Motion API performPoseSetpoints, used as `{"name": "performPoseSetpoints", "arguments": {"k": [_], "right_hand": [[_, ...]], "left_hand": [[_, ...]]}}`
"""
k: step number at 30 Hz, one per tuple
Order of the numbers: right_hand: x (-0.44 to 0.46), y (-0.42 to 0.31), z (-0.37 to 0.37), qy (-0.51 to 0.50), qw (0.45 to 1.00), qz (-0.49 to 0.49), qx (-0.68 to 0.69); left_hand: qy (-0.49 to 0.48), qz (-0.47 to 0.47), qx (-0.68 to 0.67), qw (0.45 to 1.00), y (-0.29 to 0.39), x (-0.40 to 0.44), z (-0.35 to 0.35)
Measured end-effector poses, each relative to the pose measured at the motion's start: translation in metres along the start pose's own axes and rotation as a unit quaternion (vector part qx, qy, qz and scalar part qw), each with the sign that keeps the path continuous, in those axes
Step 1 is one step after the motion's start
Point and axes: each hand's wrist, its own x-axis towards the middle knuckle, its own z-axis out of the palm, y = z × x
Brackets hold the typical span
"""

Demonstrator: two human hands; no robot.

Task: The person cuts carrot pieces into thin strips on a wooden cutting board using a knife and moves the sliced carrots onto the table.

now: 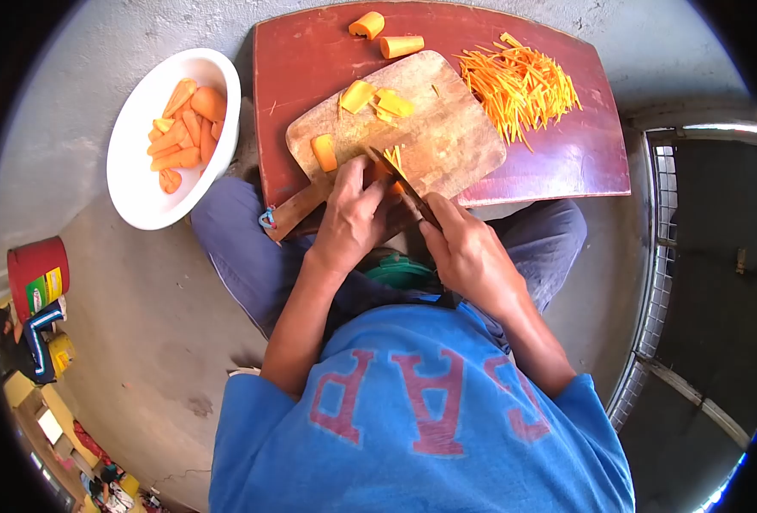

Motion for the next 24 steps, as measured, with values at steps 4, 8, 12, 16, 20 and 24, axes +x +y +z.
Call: {"name": "performPoseSetpoints", "arguments": {"k": [4, 8, 12, 16, 20, 24], "right_hand": [[0.011, 0.009, 0.003, 0.009, 1.000, -0.021, -0.005], [-0.001, -0.001, -0.007, -0.007, 1.000, -0.007, 0.011], [0.012, 0.017, 0.004, -0.008, 1.000, -0.024, -0.008], [0.009, 0.000, -0.004, 0.011, 0.999, -0.003, 0.040], [0.005, 0.004, 0.005, 0.036, 0.998, -0.037, 0.027], [0.020, 0.018, 0.003, 0.002, 0.999, -0.039, 0.009]], "left_hand": [[-0.010, -0.005, -0.007, 1.000, 0.005, 0.002, -0.004], [0.009, -0.018, -0.020, 1.000, 0.003, 0.001, -0.003], [-0.002, -0.010, -0.006, 1.000, 0.000, -0.001, -0.004], [0.000, -0.011, -0.014, 1.000, 0.002, 0.004, -0.006], [0.002, -0.021, -0.020, 1.000, 0.000, -0.002, -0.002], [0.002, -0.005, -0.016, 1.000, -0.001, -0.001, -0.002]]}}
